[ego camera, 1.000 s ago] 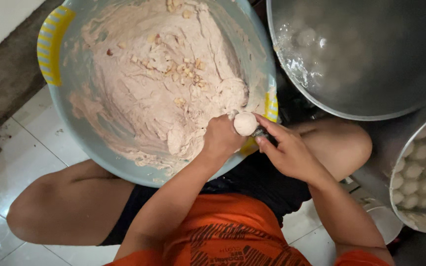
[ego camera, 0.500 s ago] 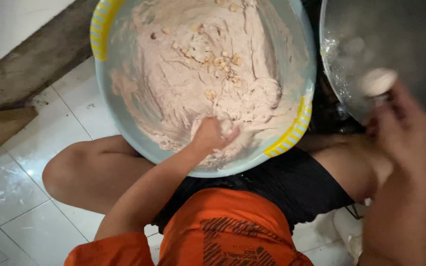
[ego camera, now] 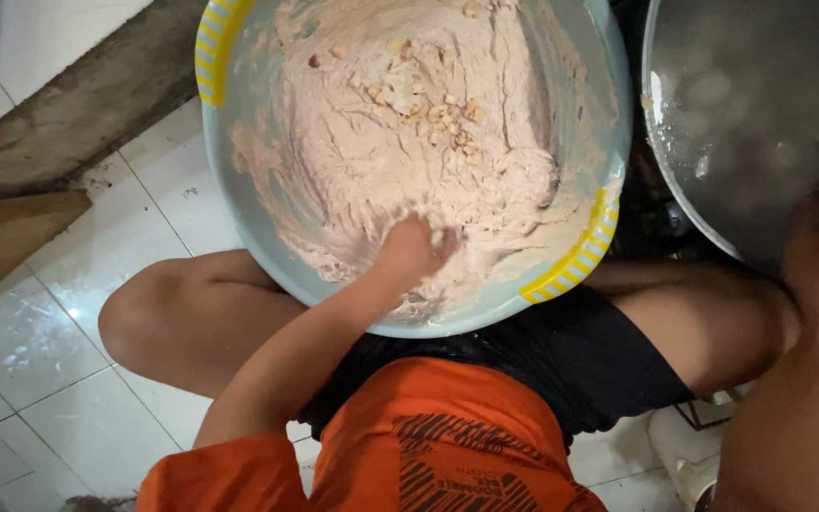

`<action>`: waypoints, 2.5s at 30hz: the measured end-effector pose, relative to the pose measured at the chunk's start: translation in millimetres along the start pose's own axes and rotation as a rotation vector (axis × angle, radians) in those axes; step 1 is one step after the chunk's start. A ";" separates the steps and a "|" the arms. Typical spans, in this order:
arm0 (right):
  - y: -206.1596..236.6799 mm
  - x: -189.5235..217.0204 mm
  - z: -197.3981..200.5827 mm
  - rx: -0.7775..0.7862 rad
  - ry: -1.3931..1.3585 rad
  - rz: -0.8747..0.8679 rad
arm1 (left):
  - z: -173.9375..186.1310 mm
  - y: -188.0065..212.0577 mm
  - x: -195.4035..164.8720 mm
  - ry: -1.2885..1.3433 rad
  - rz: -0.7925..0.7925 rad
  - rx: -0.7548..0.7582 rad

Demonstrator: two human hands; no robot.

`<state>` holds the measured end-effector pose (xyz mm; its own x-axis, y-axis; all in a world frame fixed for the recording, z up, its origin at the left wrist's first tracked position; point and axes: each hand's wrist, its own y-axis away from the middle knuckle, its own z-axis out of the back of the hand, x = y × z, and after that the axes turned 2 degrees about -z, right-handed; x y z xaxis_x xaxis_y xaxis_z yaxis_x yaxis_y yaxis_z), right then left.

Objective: The person sits on the floor and repeatedly scoops meatball batter by hand from a large basin, presses the batter through a small scoop to form balls, and drops the formed balls into a large basin of hot water, where many finished balls accumulate.

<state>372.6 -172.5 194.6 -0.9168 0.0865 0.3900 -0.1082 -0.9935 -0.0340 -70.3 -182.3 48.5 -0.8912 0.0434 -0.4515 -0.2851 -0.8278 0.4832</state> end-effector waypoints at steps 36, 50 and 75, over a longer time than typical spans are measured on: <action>67.4 109.2 -75.7 0.851 -1.072 -0.391 | 6.9 18.1 -113.5 0.166 -0.188 -0.199; -12.7 29.0 10.9 0.230 -0.882 -0.647 | 15.9 14.3 -34.4 0.184 0.008 -0.369; 51.3 129.6 -21.5 0.640 -0.717 -0.281 | 39.4 5.1 -150.9 0.646 -0.304 -0.279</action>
<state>240.0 -210.7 223.7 -0.4184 0.4690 0.7778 0.1355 -0.8145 0.5641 48.9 -171.1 148.7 -0.3798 0.0277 -0.9246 -0.3088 -0.9460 0.0986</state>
